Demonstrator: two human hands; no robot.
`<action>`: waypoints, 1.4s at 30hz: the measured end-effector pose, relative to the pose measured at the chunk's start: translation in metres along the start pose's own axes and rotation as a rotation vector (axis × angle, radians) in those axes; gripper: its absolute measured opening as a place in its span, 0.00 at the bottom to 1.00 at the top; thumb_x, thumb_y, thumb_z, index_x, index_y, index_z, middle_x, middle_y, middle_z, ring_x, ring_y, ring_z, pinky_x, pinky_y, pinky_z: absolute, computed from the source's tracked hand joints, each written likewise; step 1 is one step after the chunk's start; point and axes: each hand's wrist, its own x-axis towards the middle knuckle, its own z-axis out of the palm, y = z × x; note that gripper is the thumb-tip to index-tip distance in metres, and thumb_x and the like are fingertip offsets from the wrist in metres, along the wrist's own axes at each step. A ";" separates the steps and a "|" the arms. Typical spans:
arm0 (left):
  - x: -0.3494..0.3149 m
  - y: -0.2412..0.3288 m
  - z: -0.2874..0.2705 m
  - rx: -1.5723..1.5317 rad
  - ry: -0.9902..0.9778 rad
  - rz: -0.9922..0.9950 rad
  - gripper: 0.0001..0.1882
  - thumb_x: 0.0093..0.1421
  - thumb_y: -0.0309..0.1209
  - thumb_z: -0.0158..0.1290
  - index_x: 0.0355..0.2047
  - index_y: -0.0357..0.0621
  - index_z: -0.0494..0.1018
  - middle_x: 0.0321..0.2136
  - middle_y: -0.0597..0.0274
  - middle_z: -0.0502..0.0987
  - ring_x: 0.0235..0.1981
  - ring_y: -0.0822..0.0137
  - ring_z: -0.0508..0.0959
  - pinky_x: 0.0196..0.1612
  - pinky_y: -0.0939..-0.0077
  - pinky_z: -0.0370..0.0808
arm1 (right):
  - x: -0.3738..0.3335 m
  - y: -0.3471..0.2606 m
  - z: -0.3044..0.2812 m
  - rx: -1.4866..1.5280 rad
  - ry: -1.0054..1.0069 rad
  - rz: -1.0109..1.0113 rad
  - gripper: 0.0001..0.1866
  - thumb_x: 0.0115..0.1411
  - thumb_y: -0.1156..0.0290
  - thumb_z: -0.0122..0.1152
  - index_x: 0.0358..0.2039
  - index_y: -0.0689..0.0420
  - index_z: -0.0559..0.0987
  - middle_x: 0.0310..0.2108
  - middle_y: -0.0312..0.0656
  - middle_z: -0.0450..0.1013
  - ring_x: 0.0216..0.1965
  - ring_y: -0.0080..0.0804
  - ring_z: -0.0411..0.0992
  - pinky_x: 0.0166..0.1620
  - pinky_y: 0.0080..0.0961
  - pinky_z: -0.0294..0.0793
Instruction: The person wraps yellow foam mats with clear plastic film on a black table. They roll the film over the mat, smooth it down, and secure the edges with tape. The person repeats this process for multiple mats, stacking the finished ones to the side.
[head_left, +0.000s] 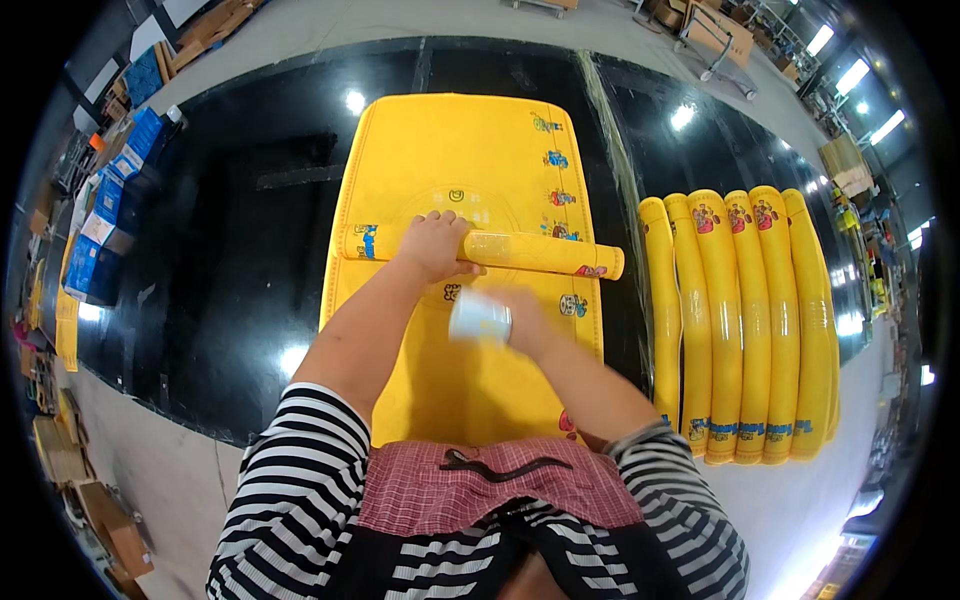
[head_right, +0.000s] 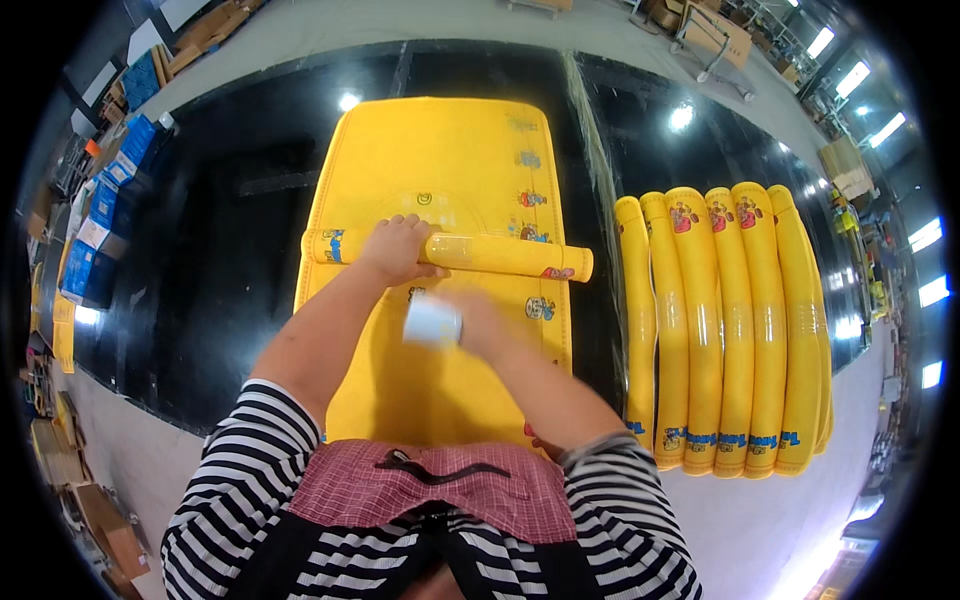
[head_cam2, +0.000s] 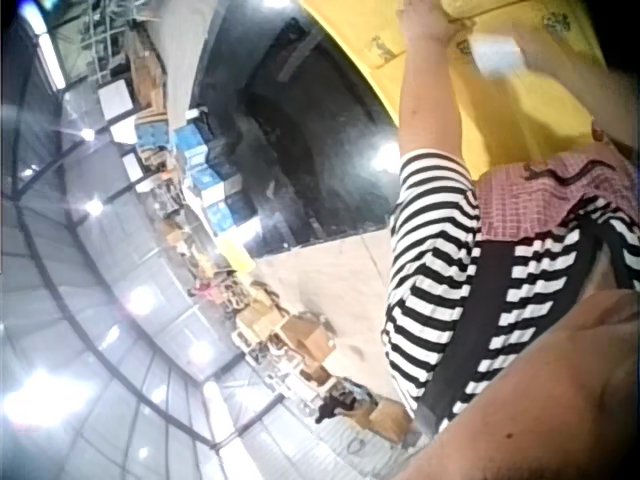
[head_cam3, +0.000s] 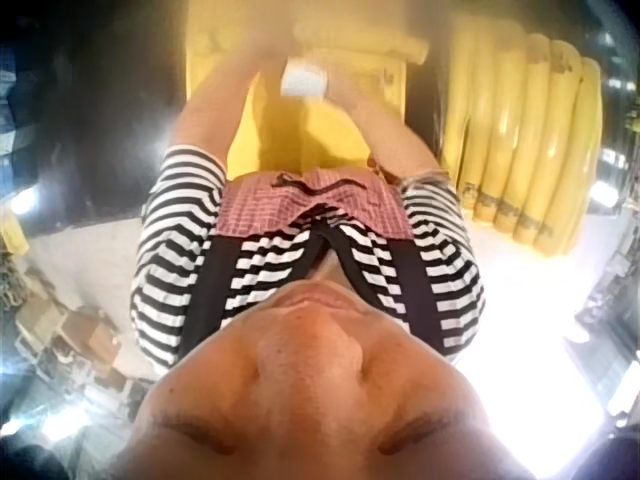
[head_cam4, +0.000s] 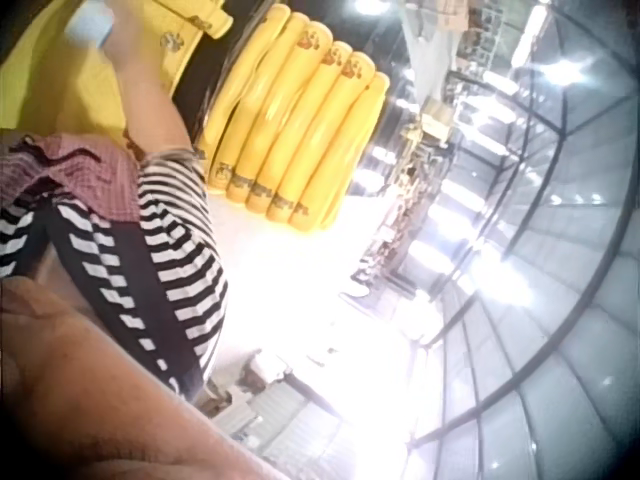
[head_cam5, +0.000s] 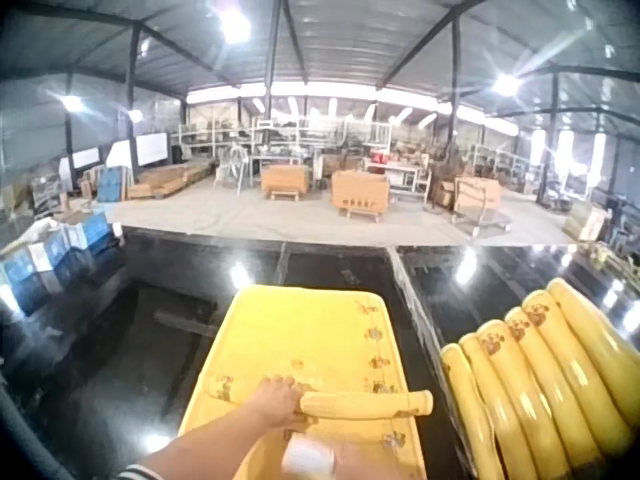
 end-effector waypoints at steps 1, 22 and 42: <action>0.003 0.004 -0.008 -0.027 -0.010 0.014 0.36 0.52 0.52 0.67 0.56 0.46 0.73 0.52 0.57 0.74 0.58 0.53 0.73 0.59 0.57 0.70 | -0.036 0.009 0.017 0.088 -0.088 -0.051 0.18 0.61 0.75 0.66 0.53 0.58 0.82 0.50 0.47 0.81 0.51 0.38 0.80 0.55 0.32 0.78; -0.106 0.213 -0.046 -1.824 -0.037 0.250 0.32 0.73 0.41 0.52 0.69 0.39 0.56 0.62 0.55 0.69 0.61 0.63 0.71 0.62 0.65 0.70 | -0.221 -0.102 0.012 -0.003 0.351 -0.232 0.25 0.53 0.68 0.78 0.52 0.56 0.84 0.60 0.48 0.73 0.70 0.48 0.59 0.72 0.41 0.52; -0.311 0.031 0.083 -0.337 0.192 0.420 0.22 0.54 0.34 0.63 0.50 0.47 0.79 0.53 0.53 0.77 0.48 0.45 0.77 0.51 0.53 0.76 | -0.424 -0.295 -0.356 -1.164 0.859 0.607 0.22 0.48 0.67 0.79 0.45 0.58 0.87 0.65 0.52 0.70 0.56 0.49 0.77 0.59 0.33 0.74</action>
